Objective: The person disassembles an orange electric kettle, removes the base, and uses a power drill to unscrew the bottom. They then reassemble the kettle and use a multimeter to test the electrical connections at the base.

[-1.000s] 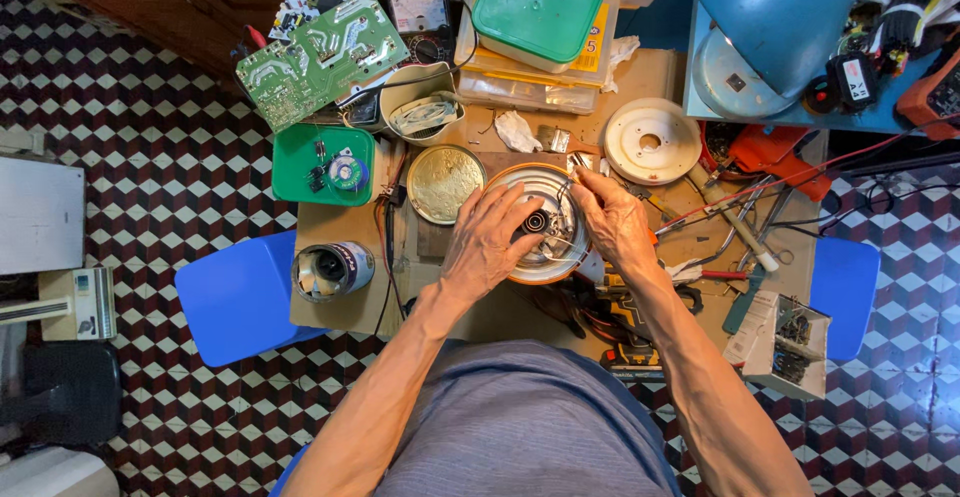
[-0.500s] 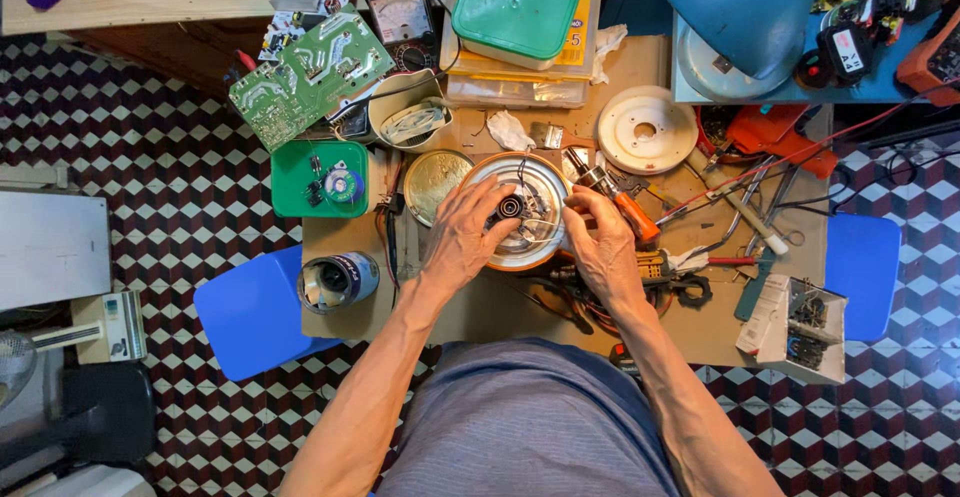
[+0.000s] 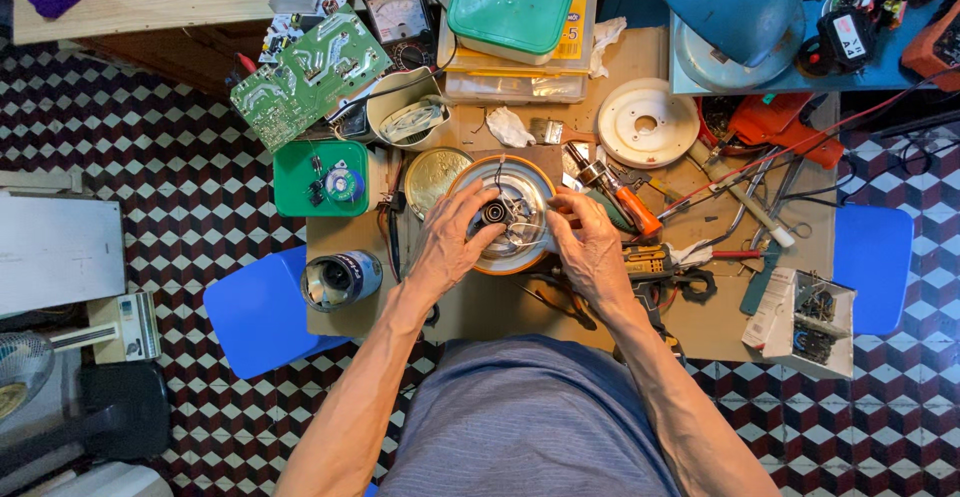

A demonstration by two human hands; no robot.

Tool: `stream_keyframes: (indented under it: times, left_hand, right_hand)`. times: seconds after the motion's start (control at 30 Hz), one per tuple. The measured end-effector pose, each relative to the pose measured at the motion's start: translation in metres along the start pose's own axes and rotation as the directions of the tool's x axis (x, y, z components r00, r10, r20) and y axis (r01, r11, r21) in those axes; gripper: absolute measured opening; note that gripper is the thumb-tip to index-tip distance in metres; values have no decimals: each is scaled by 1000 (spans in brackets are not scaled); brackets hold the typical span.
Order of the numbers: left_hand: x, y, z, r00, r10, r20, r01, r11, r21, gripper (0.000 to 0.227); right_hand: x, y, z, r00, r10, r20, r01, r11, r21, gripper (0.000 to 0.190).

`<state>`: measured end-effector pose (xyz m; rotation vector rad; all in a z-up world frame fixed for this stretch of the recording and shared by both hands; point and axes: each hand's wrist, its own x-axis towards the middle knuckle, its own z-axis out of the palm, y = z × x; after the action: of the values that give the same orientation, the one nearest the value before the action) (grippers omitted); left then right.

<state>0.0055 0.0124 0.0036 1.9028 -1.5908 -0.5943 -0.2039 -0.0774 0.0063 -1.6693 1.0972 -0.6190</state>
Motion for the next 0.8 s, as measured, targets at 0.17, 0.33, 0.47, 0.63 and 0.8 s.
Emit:
stream_keyframes:
  times: [0.17, 0.33, 0.47, 0.63, 0.8]
  left_hand:
    - [5, 16, 18, 995, 48, -88, -41, 996, 80, 54]
    - [10, 24, 32, 989, 112, -97, -103, 991, 87, 51]
    - [11, 27, 38, 985, 130, -111, -120, 988, 95, 49]
    - [12, 31, 43, 988, 102, -118, -89, 990, 108, 49]
    - [9, 31, 44, 992, 68, -103, -56, 992, 115, 48]
  right_hand:
    - [-3, 3, -15, 998, -2, -70, 5, 999, 48, 22]
    - [-21, 8, -27, 972, -224, -76, 204, 957, -206, 17]
    - [-24, 6, -23, 994, -83, -68, 71, 984, -162, 18]
    - [-22, 6, -20, 981, -181, -66, 158, 952, -261, 18]
    - [-20, 11, -20, 989, -132, -64, 117, 971, -207, 17]
